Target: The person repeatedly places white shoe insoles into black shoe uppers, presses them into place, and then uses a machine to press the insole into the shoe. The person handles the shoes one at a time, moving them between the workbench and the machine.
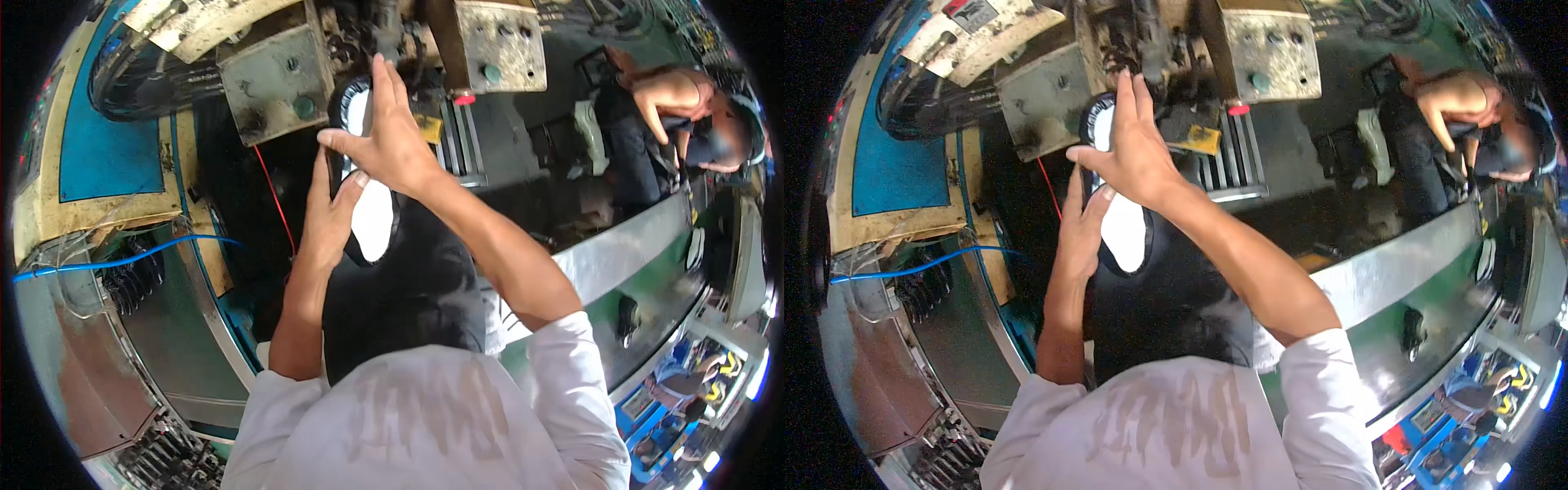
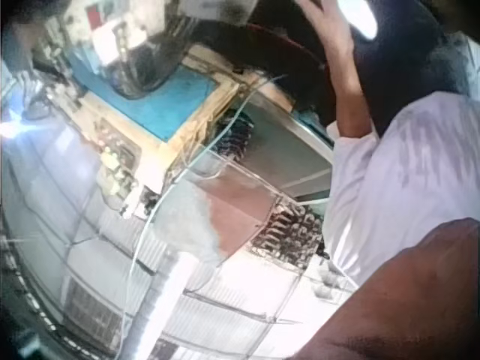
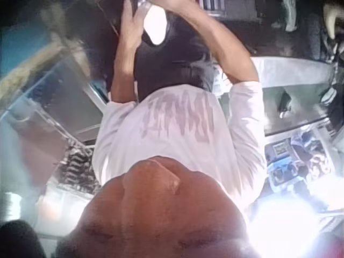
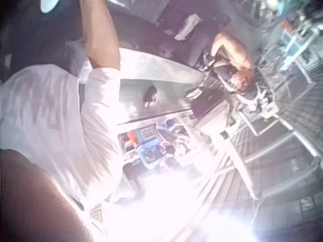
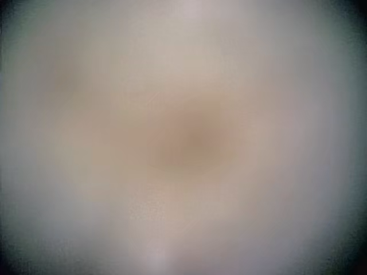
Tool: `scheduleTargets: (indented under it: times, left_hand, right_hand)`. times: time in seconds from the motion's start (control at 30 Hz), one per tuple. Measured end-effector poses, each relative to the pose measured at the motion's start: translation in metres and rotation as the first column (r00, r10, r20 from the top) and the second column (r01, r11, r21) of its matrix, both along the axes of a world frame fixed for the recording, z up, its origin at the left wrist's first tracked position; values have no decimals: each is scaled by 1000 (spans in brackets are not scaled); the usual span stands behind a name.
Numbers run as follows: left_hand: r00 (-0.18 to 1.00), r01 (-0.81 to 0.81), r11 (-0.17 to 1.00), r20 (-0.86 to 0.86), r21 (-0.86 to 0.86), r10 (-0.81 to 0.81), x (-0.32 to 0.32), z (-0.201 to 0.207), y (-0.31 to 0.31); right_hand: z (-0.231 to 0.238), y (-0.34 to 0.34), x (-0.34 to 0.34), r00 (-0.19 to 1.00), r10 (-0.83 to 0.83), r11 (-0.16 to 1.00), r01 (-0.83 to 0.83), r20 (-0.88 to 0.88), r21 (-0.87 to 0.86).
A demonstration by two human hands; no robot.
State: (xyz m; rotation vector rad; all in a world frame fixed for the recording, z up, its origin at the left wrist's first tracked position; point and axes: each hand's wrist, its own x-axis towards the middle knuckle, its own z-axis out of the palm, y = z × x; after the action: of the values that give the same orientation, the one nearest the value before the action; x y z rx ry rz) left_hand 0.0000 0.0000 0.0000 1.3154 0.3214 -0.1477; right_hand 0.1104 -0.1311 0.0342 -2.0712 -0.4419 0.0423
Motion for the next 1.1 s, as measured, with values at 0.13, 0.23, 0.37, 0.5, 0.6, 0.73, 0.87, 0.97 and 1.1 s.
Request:
scheduleTargets:
  times: [0.13, 0.23, 0.37, 0.5, 0.6, 0.73, 0.87, 0.97, 1.1]
  left_hand:
    - [997, 81, 988, -4, 130, -81, -30, 16, 1]
    - [995, 82, 993, -56, 88, -78, -64, 11, -18]
    - [992, 97, 995, -86, -7, -98, -87, 18, -23]
    - [974, 182, 919, -63, -350, -217, -109, 11, -7]
    - [926, 285, 777, -49, -561, -375, -120, 8, -3]
    - [939, 218, 910, -179, -354, -294, -135, 17, -11]
    - [960, 200, 954, -151, -222, -236, -136, 28, -21]
    - [966, 182, 957, -139, -228, -216, -132, 31, -25]
    - [972, 165, 969, -135, -185, -191, -135, 28, -32]
  right_hand:
    - [-14, -13, -50, 965, 4, 969, 60, -262, 238]
    - [-26, -32, -104, 954, -1, 953, 91, -299, 288]
    - [-20, -56, -127, 914, 21, 986, 47, -406, 158]
    - [-4, -93, -148, 730, 347, 675, 241, -588, 697]
    - [-7, -89, -162, 727, 320, 621, 323, -608, 714]
    - [-31, -67, -183, 883, 105, 698, 262, -458, 666]
    - [-41, -63, -194, 948, 42, 843, 136, -316, 520]
    - [-37, -61, -202, 893, 124, 764, 192, -432, 616]
    - [-40, -69, -218, 791, 189, 722, 289, -582, 628]
